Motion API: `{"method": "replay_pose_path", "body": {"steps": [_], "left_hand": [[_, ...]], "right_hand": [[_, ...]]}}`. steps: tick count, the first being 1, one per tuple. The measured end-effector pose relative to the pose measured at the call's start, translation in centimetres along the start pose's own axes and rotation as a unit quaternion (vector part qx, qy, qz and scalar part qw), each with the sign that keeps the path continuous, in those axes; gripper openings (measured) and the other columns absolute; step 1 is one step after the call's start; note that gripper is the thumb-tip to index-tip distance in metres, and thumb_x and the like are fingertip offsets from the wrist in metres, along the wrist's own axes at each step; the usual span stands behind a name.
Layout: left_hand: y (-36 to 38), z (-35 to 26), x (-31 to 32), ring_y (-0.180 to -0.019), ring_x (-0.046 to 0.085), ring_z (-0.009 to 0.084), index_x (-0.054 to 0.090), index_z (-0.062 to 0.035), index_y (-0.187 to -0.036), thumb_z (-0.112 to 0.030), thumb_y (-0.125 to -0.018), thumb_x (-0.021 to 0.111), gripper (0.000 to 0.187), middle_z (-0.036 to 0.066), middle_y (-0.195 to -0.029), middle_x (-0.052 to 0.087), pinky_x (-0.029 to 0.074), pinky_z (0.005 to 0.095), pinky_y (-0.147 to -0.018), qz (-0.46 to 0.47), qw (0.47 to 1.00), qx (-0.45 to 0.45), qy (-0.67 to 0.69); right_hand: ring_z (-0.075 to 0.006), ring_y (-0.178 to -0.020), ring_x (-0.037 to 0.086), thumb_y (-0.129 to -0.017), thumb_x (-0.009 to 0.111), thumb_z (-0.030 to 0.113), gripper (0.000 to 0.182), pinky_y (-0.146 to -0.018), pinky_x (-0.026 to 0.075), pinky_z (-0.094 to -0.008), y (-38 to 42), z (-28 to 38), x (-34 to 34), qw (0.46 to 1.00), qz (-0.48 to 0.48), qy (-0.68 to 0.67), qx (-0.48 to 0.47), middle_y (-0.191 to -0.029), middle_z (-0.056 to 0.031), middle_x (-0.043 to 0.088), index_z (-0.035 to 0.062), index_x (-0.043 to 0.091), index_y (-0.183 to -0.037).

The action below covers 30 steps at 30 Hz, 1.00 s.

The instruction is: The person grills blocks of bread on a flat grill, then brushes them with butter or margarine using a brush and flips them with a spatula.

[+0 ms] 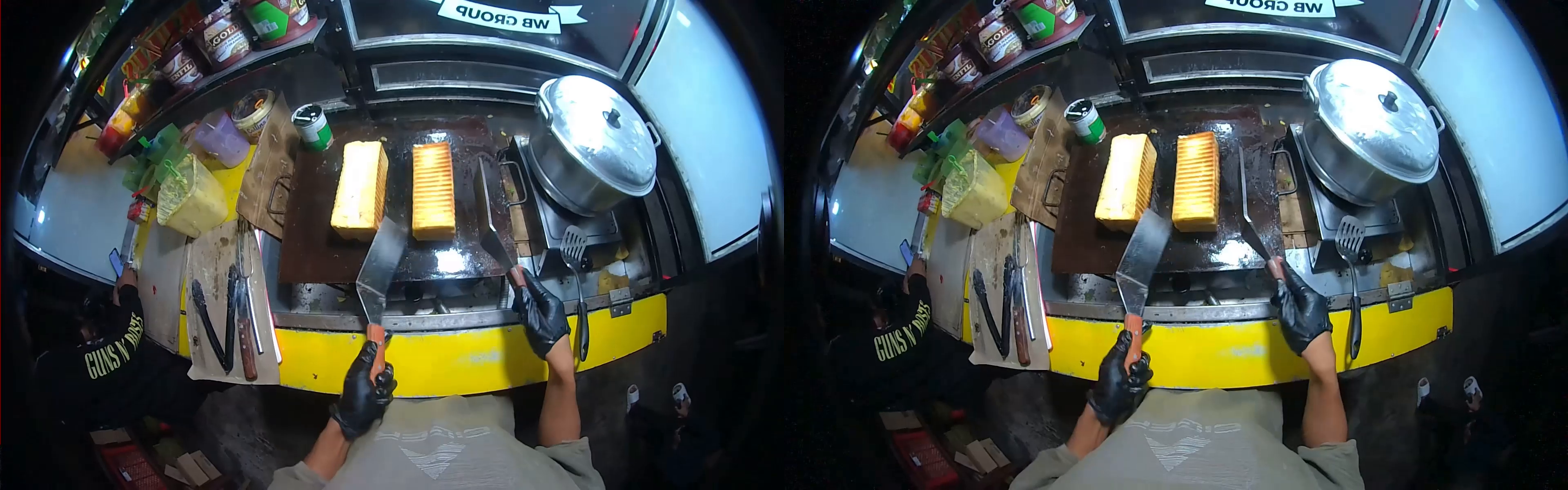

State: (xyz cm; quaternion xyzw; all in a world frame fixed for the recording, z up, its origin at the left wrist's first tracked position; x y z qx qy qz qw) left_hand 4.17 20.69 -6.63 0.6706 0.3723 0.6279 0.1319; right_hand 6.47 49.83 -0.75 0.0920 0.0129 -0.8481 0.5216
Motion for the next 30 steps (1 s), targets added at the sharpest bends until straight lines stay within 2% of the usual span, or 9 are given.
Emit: {"method": "replay_pose_path", "body": {"steps": [3, 7, 12, 13, 14, 17, 18, 20, 30], "left_hand": [[-0.8, -1.8, 0.1, -0.058, 0.034, 0.0016, 0.008, -0.0134, -0.15, -0.04, -0.101, 0.03, 0.06, 0.005, -0.137, 0.046, 0.03, 0.0189, -0.05, -0.126, 0.946, 0.159, -0.252], [-6.5, -4.2, 1.6, -0.055, 0.037, 0.0051, 0.053, -0.0115, -0.122, -0.043, -0.099, 0.037, 0.042, -0.005, -0.082, 0.054, 0.029, 0.0219, -0.048, -0.137, 0.896, 0.252, -0.338], [-10.0, -4.6, 4.9, -0.056, 0.03, 0.0033, 0.014, -0.0171, -0.149, -0.039, -0.101, 0.033, 0.056, -0.006, -0.151, 0.023, 0.03, 0.0204, -0.05, -0.039, 0.899, 0.26, -0.349], [-9.2, -4.2, 6.0, -0.051, 0.031, 0.003, 0.019, -0.0138, -0.148, -0.036, -0.102, 0.032, 0.053, -0.007, -0.066, 0.03, 0.029, 0.0198, -0.045, -0.04, 0.907, 0.259, -0.33], [-8.9, -3.6, 6.2, -0.051, 0.031, 0.003, 0.019, -0.0138, -0.148, -0.036, -0.102, 0.032, 0.053, -0.007, -0.066, 0.03, 0.029, 0.0198, -0.045, -0.035, 0.906, 0.252, -0.338], [-8.4, -1.2, 3.4, -0.056, 0.036, 0.0039, 0.013, -0.0204, -0.149, -0.038, -0.101, 0.035, 0.056, 0.003, -0.155, 0.014, 0.031, 0.0214, -0.048, -0.07, 0.922, 0.166, -0.343], [-8.7, -1.2, 3.8, -0.055, 0.038, 0.0042, 0.017, -0.0199, -0.149, -0.037, -0.101, 0.035, 0.054, 0.005, -0.129, 0.051, 0.031, 0.0218, -0.047, -0.066, 0.892, 0.248, -0.371], [-10.5, -1.5, 5.3, -0.075, 0.051, 0.0063, 0.01, -0.0101, -0.149, -0.033, -0.103, 0.03, 0.055, 0.01, -0.155, 0.011, 0.043, 0.0199, -0.064, -0.018, 0.894, 0.259, -0.366], [-2.1, -2.0, 2.9, -0.045, 0.034, 0.0043, 0.047, -0.0213, -0.086, -0.038, -0.098, 0.04, 0.022, -0.007, -0.056, 0.036, 0.026, 0.0207, -0.039, -0.144, 0.947, 0.184, -0.22]], "right_hand": [[-0.0125, -0.109, 0.056, -0.096, 0.045, 0.008, 0.037, -0.089, 0.039, -0.0202, -0.5, -2.8, 0.0, 0.997, -0.014, 0.006, 0.071, -0.119, -0.0128, 0.062, -0.0029, 0.047, -0.132], [-0.0226, -0.097, 0.064, -0.096, 0.049, 0.022, 0.035, -0.083, 0.047, -0.029, -3.2, -3.6, 2.0, 0.991, -0.022, 0.131, 0.014, -0.108, -0.0184, 0.065, 0.0061, 0.055, -0.126], [-0.0338, -0.099, 0.062, -0.093, 0.048, 0.018, 0.03, -0.082, 0.047, -0.0347, -4.5, -2.5, 7.0, 0.989, -0.028, 0.146, -0.024, -0.105, -0.0184, 0.065, 0.0115, 0.059, -0.12], [-0.0353, -0.101, 0.061, -0.092, 0.046, 0.016, 0.028, -0.083, 0.047, -0.0359, -4.0, -1.4, 7.3, 0.978, -0.059, 0.18, -0.089, -0.105, -0.0173, 0.065, 0.0134, 0.061, -0.117], [-0.0357, -0.098, 0.061, -0.091, 0.047, 0.012, 0.03, -0.083, 0.047, -0.0366, -3.4, -2.0, 7.6, 0.984, -0.032, 0.165, -0.054, -0.103, -0.0194, 0.064, 0.0117, 0.06, -0.118], [-0.0372, -0.097, 0.061, -0.091, 0.048, 0.01, 0.03, -0.081, 0.048, -0.0379, -1.5, -1.7, 6.1, 0.982, -0.049, 0.151, -0.105, -0.1, -0.0222, 0.064, 0.0109, 0.059, -0.119], [-0.0376, -0.098, 0.061, -0.091, 0.048, 0.01, 0.029, -0.081, 0.048, -0.0379, -1.7, -2.7, 5.4, 0.985, -0.039, 0.143, -0.086, -0.099, -0.0226, 0.064, 0.0093, 0.059, -0.117], [-0.036, -0.101, 0.06, -0.091, 0.048, 0.011, 0.027, -0.083, 0.048, -0.0369, -2.6, -1.4, 4.6, 0.984, -0.032, 0.163, -0.068, -0.102, -0.0217, 0.064, 0.0082, 0.062, -0.114], [-0.0247, -0.112, 0.058, -0.094, 0.044, 0.004, 0.036, -0.09, 0.044, -0.0286, 1.0, 2.5, 1.3, 0.995, -0.08, 0.025, -0.057, -0.117, -0.0199, 0.062, -0.004, 0.049, -0.129]]}}
Point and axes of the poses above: each hand's wrist, its own y-axis away from the middle knuckle, its own x-axis out of the palm, z = x × y, the point moved 7 cm from there along -y, towards the middle knuckle
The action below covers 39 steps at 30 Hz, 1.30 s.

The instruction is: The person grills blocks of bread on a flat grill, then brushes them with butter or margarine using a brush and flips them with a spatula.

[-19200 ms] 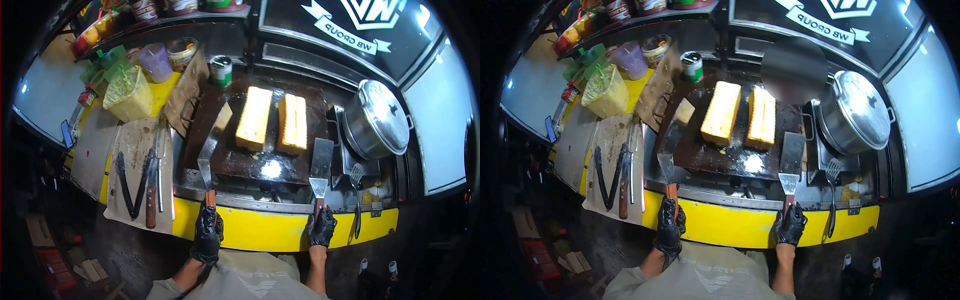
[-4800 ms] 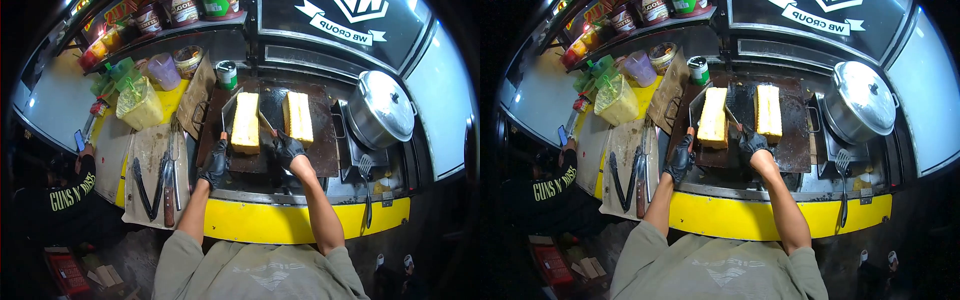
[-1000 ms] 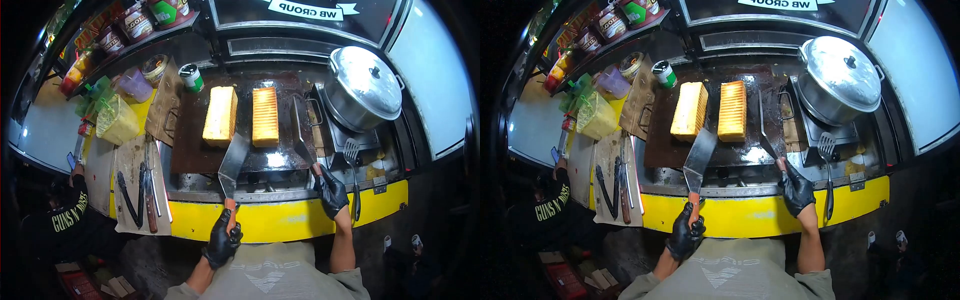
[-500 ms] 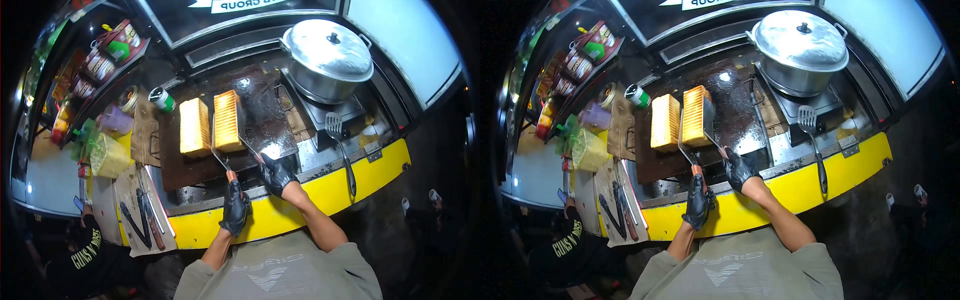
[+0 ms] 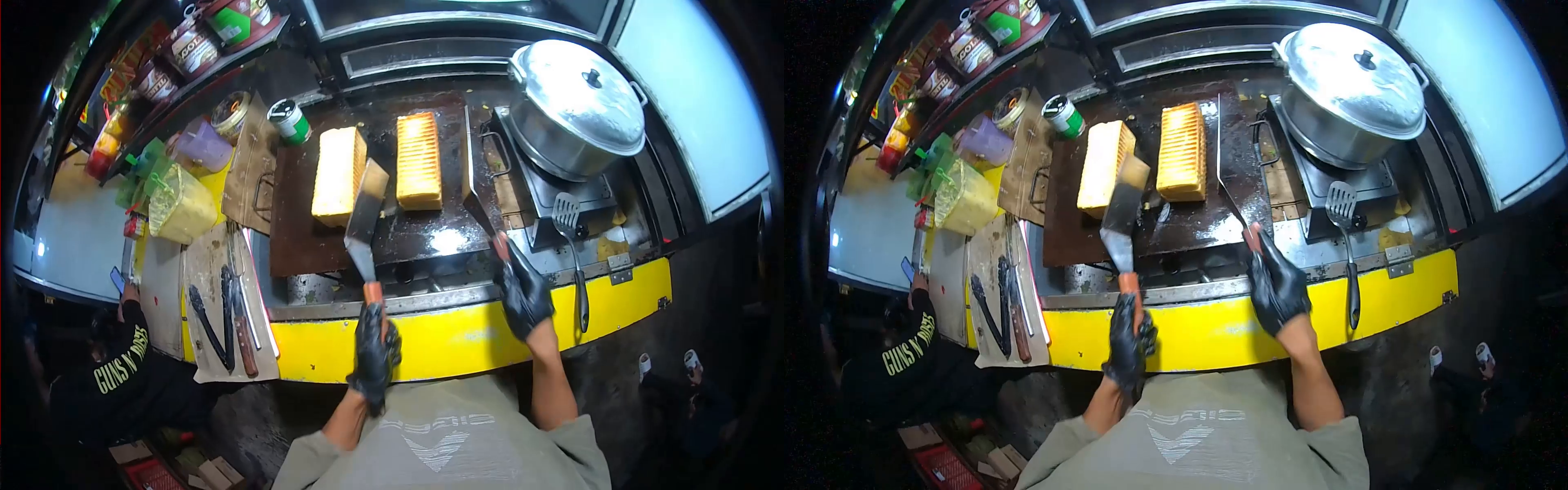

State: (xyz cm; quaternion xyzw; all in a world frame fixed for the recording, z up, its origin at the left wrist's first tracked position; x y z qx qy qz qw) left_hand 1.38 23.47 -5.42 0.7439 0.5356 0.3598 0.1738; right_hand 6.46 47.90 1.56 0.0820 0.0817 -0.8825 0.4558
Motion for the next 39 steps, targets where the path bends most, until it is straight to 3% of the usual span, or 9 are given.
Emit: {"method": "replay_pose_path", "body": {"steps": [4, 12, 14, 19, 24, 25, 29, 33, 39], "left_hand": [[2.7, 0.9, -6.9, -0.046, 0.037, 0.0061, 0.053, -0.0189, -0.095, -0.045, -0.097, 0.04, 0.029, -0.005, -0.059, 0.038, 0.027, 0.0217, -0.042, -0.085, 0.983, 0.081, 0.138], [-6.7, -4.6, -9.9, -0.044, 0.031, 0.0021, 0.055, -0.0205, -0.099, -0.041, -0.097, 0.044, 0.023, -0.008, -0.058, 0.036, 0.025, 0.0205, -0.039, -0.088, 0.979, 0.182, -0.021], [-6.4, -4.3, -8.3, -0.041, 0.032, 0.0041, 0.052, -0.0202, -0.089, -0.044, -0.095, 0.046, 0.025, -0.006, -0.056, 0.038, 0.026, 0.021, -0.037, -0.068, 0.993, 0.092, -0.006], [-6.5, -3.2, -7.5, -0.034, 0.034, 0.0082, 0.045, -0.016, -0.065, -0.054, -0.09, 0.049, 0.046, -0.004, -0.045, 0.036, 0.027, 0.0216, -0.033, 0.088, 0.973, -0.095, 0.19], [-2.2, -5.4, -7.5, -0.034, 0.033, 0.0077, 0.041, -0.0124, -0.062, -0.052, -0.092, 0.047, 0.05, -0.003, -0.047, 0.035, 0.03, 0.0204, -0.035, 0.309, 0.807, -0.237, 0.444], [-1.3, -5.5, -8.6, -0.035, 0.032, 0.0076, 0.042, -0.0113, -0.065, -0.05, -0.092, 0.047, 0.048, -0.003, -0.049, 0.035, 0.031, 0.0204, -0.036, 0.236, 0.794, -0.228, 0.512], [2.6, -3.5, -11.8, -0.036, 0.032, 0.0075, 0.042, -0.0108, -0.066, -0.051, -0.093, 0.045, 0.049, -0.003, -0.049, 0.035, 0.028, 0.0207, -0.036, 0.207, 0.844, -0.195, 0.454], [1.2, -3.4, -13.4, -0.036, 0.032, 0.007, 0.044, -0.0136, -0.065, -0.054, -0.091, 0.046, 0.048, -0.004, -0.048, 0.036, 0.026, 0.0208, -0.035, -0.008, 0.981, -0.056, 0.187], [-4.0, -5.7, -12.9, -0.037, 0.033, 0.0056, 0.048, -0.0184, -0.072, -0.053, -0.092, 0.046, 0.04, -0.006, -0.05, 0.036, 0.024, 0.021, -0.035, -0.084, 0.995, 0.039, -0.032]], "right_hand": [[-0.0134, -0.102, 0.058, -0.095, 0.045, 0.005, 0.038, -0.085, 0.043, -0.0232, 4.5, 1.3, 2.7, 0.967, 0.174, -0.078, 0.169, -0.119, -0.0116, 0.062, -0.0019, 0.046, -0.132], [-0.0336, -0.116, 0.054, -0.097, 0.038, 0.008, 0.032, -0.094, 0.042, -0.0323, -1.1, -3.2, 12.6, 0.985, 0.14, 0.086, -0.055, -0.119, -0.024, 0.057, -0.0006, 0.052, -0.125], [-0.0237, -0.093, 0.063, -0.097, 0.042, 0.008, 0.028, -0.082, 0.045, -0.0299, -2.2, -3.3, 14.2, 0.983, 0.107, 0.066, -0.134, -0.103, -0.0159, 0.065, -0.0008, 0.054, -0.121], [-0.0402, -0.088, 0.062, -0.096, 0.041, 0.016, 0.026, -0.076, 0.049, -0.0439, -2.3, 1.6, 17.5, 0.935, 0.2, 0.283, -0.07, -0.098, -0.0248, 0.062, 0.0078, 0.055, -0.117], [-0.0411, -0.085, 0.063, -0.094, 0.037, 0.016, 0.037, -0.071, 0.05, -0.0502, -2.2, 4.6, 17.9, 0.893, 0.255, 0.361, -0.091, -0.102, -0.0229, 0.063, 0.012, 0.045, -0.13], [-0.0408, -0.087, 0.062, -0.093, 0.04, 0.016, 0.037, -0.072, 0.05, -0.0487, -1.8, 7.4, 15.8, 0.922, 0.199, 0.28, -0.182, -0.101, -0.0227, 0.063, 0.0136, 0.046, -0.13], [-0.0392, -0.099, 0.06, -0.088, 0.054, 0.004, 0.039, -0.084, 0.048, -0.0404, -1.0, 8.5, 10.6, 0.94, 0.212, 0.233, -0.131, -0.11, -0.0228, 0.061, 0.0064, 0.052, -0.127], [-0.0292, -0.106, 0.061, -0.091, 0.049, 0.005, 0.035, -0.089, 0.045, -0.0323, -0.3, 3.3, 10.1, 0.97, 0.22, 0.1, -0.032, -0.115, -0.0177, 0.062, 0.0004, 0.053, -0.125], [-0.0343, -0.113, 0.054, -0.095, 0.045, 0.016, 0.033, -0.092, 0.045, -0.0364, -1.5, -3.8, 17.4, 0.979, 0.195, 0.059, -0.005, -0.12, -0.019, 0.058, 0.0088, 0.054, -0.126]]}}
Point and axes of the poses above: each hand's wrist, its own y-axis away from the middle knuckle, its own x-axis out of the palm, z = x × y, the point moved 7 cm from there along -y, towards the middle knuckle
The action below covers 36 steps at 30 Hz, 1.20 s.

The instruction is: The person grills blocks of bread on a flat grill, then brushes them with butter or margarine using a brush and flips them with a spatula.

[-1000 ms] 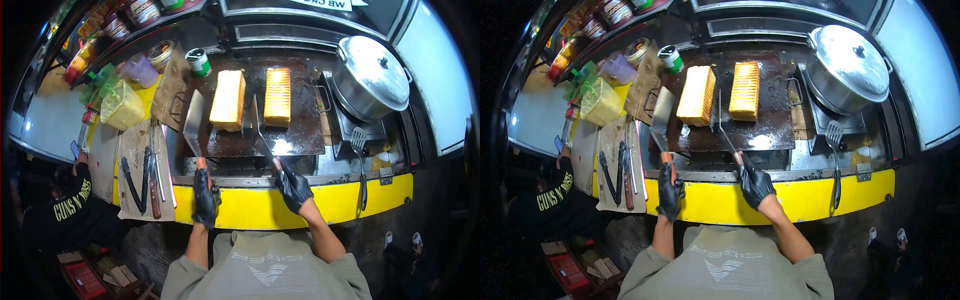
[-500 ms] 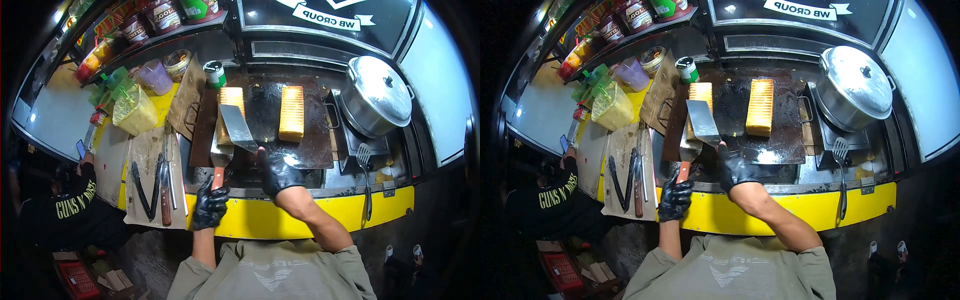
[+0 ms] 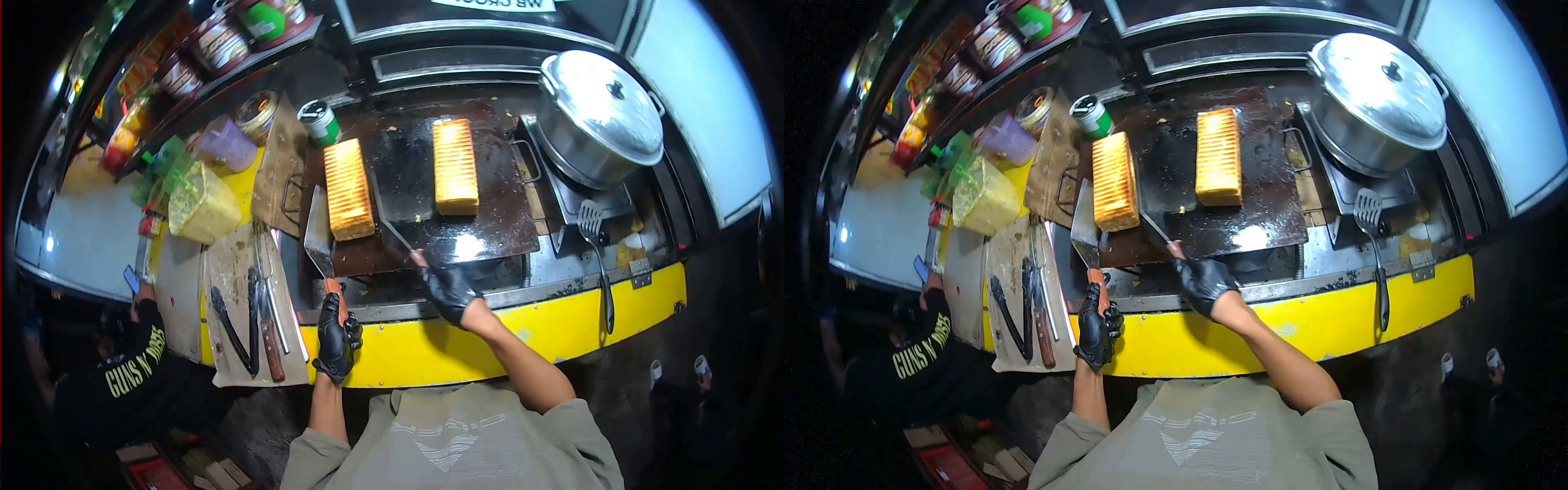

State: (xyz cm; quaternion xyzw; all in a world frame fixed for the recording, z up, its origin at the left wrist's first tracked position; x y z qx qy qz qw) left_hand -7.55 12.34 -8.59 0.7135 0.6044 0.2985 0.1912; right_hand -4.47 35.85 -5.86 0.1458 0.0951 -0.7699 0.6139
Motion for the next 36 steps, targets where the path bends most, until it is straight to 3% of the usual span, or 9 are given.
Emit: {"method": "replay_pose_path", "body": {"steps": [7, 11, 16, 21, 23, 24, 32, 34, 36], "left_hand": [[1.1, 2.0, 5.5, -0.04, 0.036, 0.0046, 0.045, -0.0206, -0.079, -0.054, -0.092, 0.046, 0.036, -0.006, -0.054, 0.039, 0.027, 0.0202, -0.036, 0.08, 0.993, -0.079, 0.042], [-0.3, 1.0, 9.8, -0.042, 0.039, 0.0041, 0.047, -0.0258, -0.111, -0.047, -0.095, 0.046, 0.027, -0.006, -0.058, 0.04, 0.03, 0.0192, -0.035, 0.101, 0.994, 0.041, 0.03], [-1.2, 1.2, 9.5, -0.039, 0.037, 0.0058, 0.046, -0.0181, -0.072, -0.048, -0.093, 0.05, 0.036, -0.005, -0.051, 0.039, 0.03, 0.0198, -0.036, 0.101, 0.992, -0.023, 0.076], [-1.7, 0.6, 7.6, -0.038, 0.034, 0.0051, 0.046, -0.0189, -0.076, -0.044, -0.094, 0.048, 0.031, -0.006, -0.051, 0.036, 0.025, 0.0222, -0.036, 0.02, 0.999, 0.01, 0.038], [-3.2, 0.0, 7.5, -0.047, 0.031, 0.0021, 0.045, -0.0157, -0.135, -0.038, -0.099, 0.041, 0.042, -0.005, -0.102, 0.061, 0.027, 0.0195, -0.042, 0.053, 0.995, 0.074, 0.044], [-3.2, -0.3, 8.1, -0.05, 0.027, 0.0006, 0.024, -0.0141, -0.147, -0.037, -0.1, 0.036, 0.054, -0.006, -0.146, 0.035, 0.026, 0.0178, -0.045, 0.073, 0.996, 0.049, -0.016], [-2.8, -3.2, 9.9, -0.065, 0.033, -0.0001, 0.012, -0.0128, -0.149, -0.036, -0.102, 0.03, 0.056, -0.002, -0.156, 0.013, 0.026, 0.0153, -0.052, 0.122, 0.979, 0.16, -0.033], [-0.4, -3.2, 10.7, -0.054, 0.033, 0.0031, 0.014, -0.0137, -0.149, -0.039, -0.099, 0.037, 0.061, -0.005, -0.153, 0.019, 0.026, 0.0196, -0.046, 0.165, 0.985, 0.028, -0.049], [-2.1, -2.3, 9.8, -0.051, 0.034, 0.0036, 0.022, -0.0154, -0.147, -0.041, -0.099, 0.039, 0.057, -0.001, -0.141, 0.036, 0.026, 0.0205, -0.044, 0.122, 0.988, 0.084, -0.037]], "right_hand": [[-0.0363, -0.112, 0.053, -0.093, 0.048, 0.017, 0.031, -0.091, 0.046, -0.038, 1.4, 0.0, -1.6, 0.998, -0.046, -0.035, -0.03, -0.116, -0.0213, 0.059, 0.0067, 0.057, -0.12], [-0.038, -0.109, 0.055, -0.092, 0.048, 0.014, 0.029, -0.089, 0.046, -0.0403, -0.3, -0.9, -2.5, 0.997, -0.071, 0.004, -0.014, -0.113, -0.0222, 0.06, 0.0029, 0.058, -0.116], [-0.0392, -0.113, 0.052, -0.09, 0.046, 0.009, 0.033, -0.09, 0.046, -0.0395, 1.8, 4.1, -6.7, 0.997, -0.062, 0.037, 0.006, -0.116, -0.0231, 0.059, 0.0025, 0.054, -0.122], [-0.0227, -0.111, 0.058, -0.092, 0.043, 0.003, 0.038, -0.094, 0.042, -0.0295, 8.5, 6.5, -14.1, 0.995, -0.084, -0.044, 0.019, -0.121, -0.0182, 0.06, -0.0038, 0.048, -0.129], [-0.022, -0.112, 0.058, -0.094, 0.045, 0.005, 0.037, -0.093, 0.042, -0.028, 8.7, 4.5, -16.5, 0.991, -0.134, 0.001, 0.015, -0.121, -0.0182, 0.06, -0.0056, 0.048, -0.128], [-0.022, -0.113, 0.057, -0.094, 0.046, 0.007, 0.036, -0.093, 0.042, -0.0274, 8.3, 2.1, -17.2, 0.989, -0.141, 0.011, 0.049, -0.121, -0.0181, 0.06, -0.0048, 0.049, -0.128], [-0.0069, -0.089, 0.055, -0.096, 0.049, 0.016, 0.033, -0.081, 0.043, -0.0221, 2.5, -5.0, -14.3, 0.99, -0.086, -0.046, 0.102, -0.105, -0.0079, 0.067, 0.0027, 0.055, -0.126], [-0.006, -0.088, 0.055, -0.096, 0.049, 0.014, 0.033, -0.08, 0.043, -0.0215, 1.3, -5.0, -13.1, 0.994, -0.077, -0.022, 0.072, -0.104, -0.0082, 0.068, 0.0032, 0.053, -0.127], [-0.0109, -0.093, 0.062, -0.095, 0.051, 0.015, 0.034, -0.082, 0.044, -0.0236, 0.6, -4.6, -11.7, 0.996, -0.041, 0.011, 0.075, -0.105, -0.0167, 0.067, 0.0102, 0.055, -0.128]]}}
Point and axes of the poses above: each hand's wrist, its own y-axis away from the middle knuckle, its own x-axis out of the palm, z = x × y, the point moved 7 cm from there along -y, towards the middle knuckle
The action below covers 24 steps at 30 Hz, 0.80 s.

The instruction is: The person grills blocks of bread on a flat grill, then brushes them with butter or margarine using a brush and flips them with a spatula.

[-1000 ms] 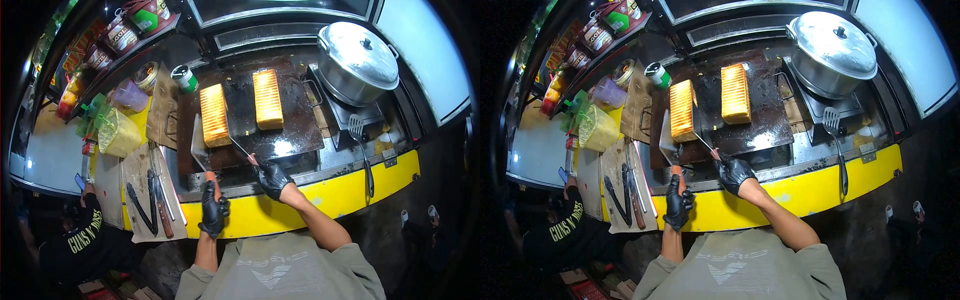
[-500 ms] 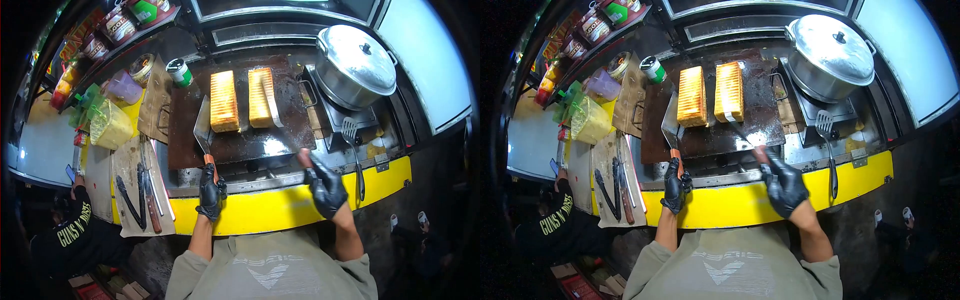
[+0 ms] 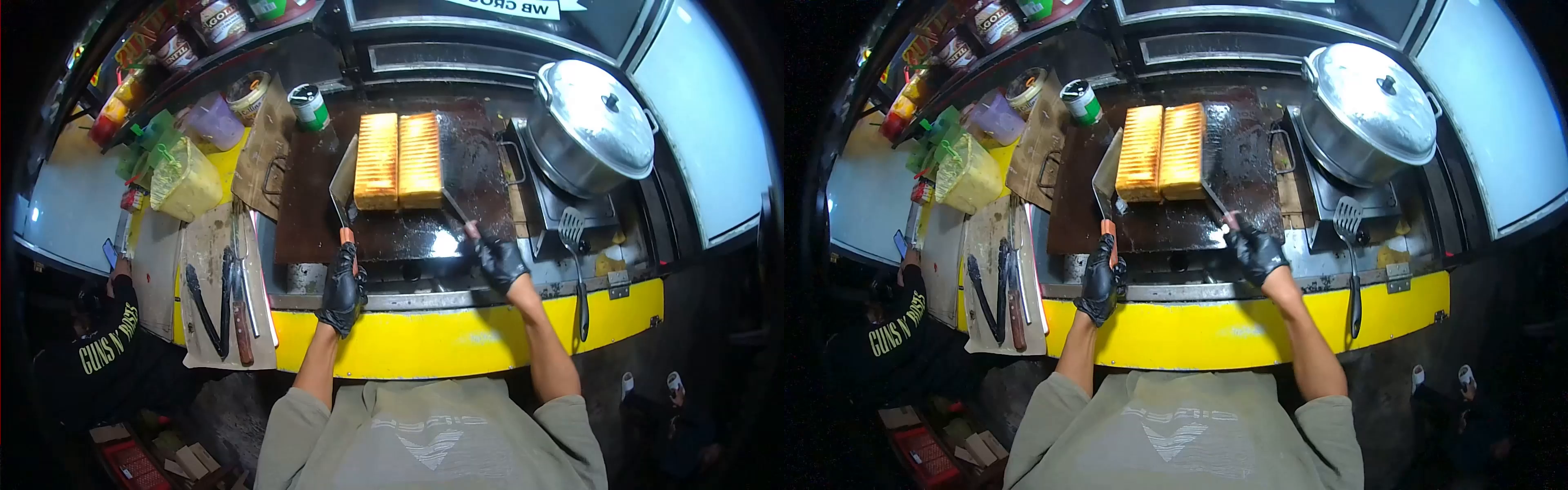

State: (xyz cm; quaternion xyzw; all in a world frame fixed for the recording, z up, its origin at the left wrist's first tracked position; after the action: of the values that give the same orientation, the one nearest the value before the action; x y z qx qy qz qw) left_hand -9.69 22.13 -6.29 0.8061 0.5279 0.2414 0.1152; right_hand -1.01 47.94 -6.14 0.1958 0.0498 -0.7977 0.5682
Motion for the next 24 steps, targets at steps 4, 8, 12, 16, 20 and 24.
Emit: {"method": "replay_pose_path", "body": {"steps": [4, 8, 12, 16, 20, 24], "left_hand": [[-1.5, 0.6, -2.8, -0.038, 0.032, 0.0052, 0.054, -0.0216, -0.121, -0.047, -0.095, 0.044, 0.038, -0.002, -0.059, 0.046, 0.023, 0.0238, -0.036, -0.086, 0.995, 0.032, 0.042], [-0.4, -0.8, -4.3, -0.042, 0.032, 0.0044, 0.039, -0.0186, -0.123, -0.046, -0.096, 0.041, 0.038, -0.009, -0.074, 0.048, 0.022, 0.0223, -0.038, -0.049, 0.996, -0.07, 0.006], [-1.3, -0.3, -7.6, -0.041, 0.033, 0.0049, 0.047, -0.0203, -0.115, -0.049, -0.095, 0.044, 0.035, -0.007, -0.066, 0.048, 0.022, 0.0229, -0.037, -0.083, 0.99, -0.107, -0.026], [-1.1, -2.1, -6.6, -0.037, 0.032, 0.0065, 0.056, -0.0201, -0.084, -0.051, -0.093, 0.046, 0.034, -0.005, -0.047, 0.036, 0.022, 0.0232, -0.037, -0.071, 0.991, -0.107, -0.026], [-1.3, -2.3, -6.6, -0.037, 0.035, 0.0079, 0.052, -0.0181, -0.077, -0.054, -0.091, 0.048, 0.038, -0.005, -0.048, 0.037, 0.025, 0.024, -0.036, -0.063, 0.988, -0.142, -0.025], [-1.5, -2.0, -7.0, -0.037, 0.036, 0.0076, 0.055, -0.0174, -0.083, -0.054, -0.091, 0.048, 0.038, -0.004, -0.048, 0.039, 0.026, 0.0236, -0.036, -0.033, 0.983, -0.179, -0.002]], "right_hand": [[-0.0293, -0.104, 0.062, -0.093, 0.052, 0.017, 0.03, -0.085, 0.045, -0.0301, -0.1, 1.1, 2.5, 0.996, -0.048, 0.072, -0.015, -0.107, -0.0207, 0.064, 0.0121, 0.06, -0.121], [-0.033, -0.104, 0.06, -0.091, 0.053, 0.021, 0.028, -0.085, 0.047, -0.0356, 0.9, 3.9, -3.9, 0.988, -0.027, 0.121, -0.093, -0.107, -0.02, 0.063, 0.0121, 0.063, -0.116], [-0.0376, -0.084, 0.063, -0.086, 0.057, 0.03, 0.028, -0.072, 0.05, -0.0447, 1.1, 8.1, -10.3, 0.881, -0.02, 0.468, -0.067, -0.094, -0.0171, 0.066, 0.0132, 0.066, -0.106], [-0.0383, -0.078, 0.062, -0.083, 0.058, 0.029, 0.023, -0.068, 0.049, -0.0458, -1.5, 8.1, -11.7, 0.856, 0.03, 0.507, -0.097, -0.084, -0.0179, 0.065, 0.012, 0.066, -0.096], [-0.0378, -0.086, 0.062, -0.082, 0.06, 0.027, 0.029, -0.072, 0.049, -0.0429, -6.2, 6.9, -10.0, 0.849, 0.126, 0.507, -0.078, -0.092, -0.0193, 0.065, 0.0117, 0.065, -0.105], [-0.0367, -0.095, 0.061, -0.079, 0.063, 0.025, 0.039, -0.08, 0.048, -0.0399, -12.2, 4.2, -6.8, 0.856, 0.168, 0.458, -0.168, -0.102, -0.0209, 0.064, 0.0102, 0.062, -0.116]]}}
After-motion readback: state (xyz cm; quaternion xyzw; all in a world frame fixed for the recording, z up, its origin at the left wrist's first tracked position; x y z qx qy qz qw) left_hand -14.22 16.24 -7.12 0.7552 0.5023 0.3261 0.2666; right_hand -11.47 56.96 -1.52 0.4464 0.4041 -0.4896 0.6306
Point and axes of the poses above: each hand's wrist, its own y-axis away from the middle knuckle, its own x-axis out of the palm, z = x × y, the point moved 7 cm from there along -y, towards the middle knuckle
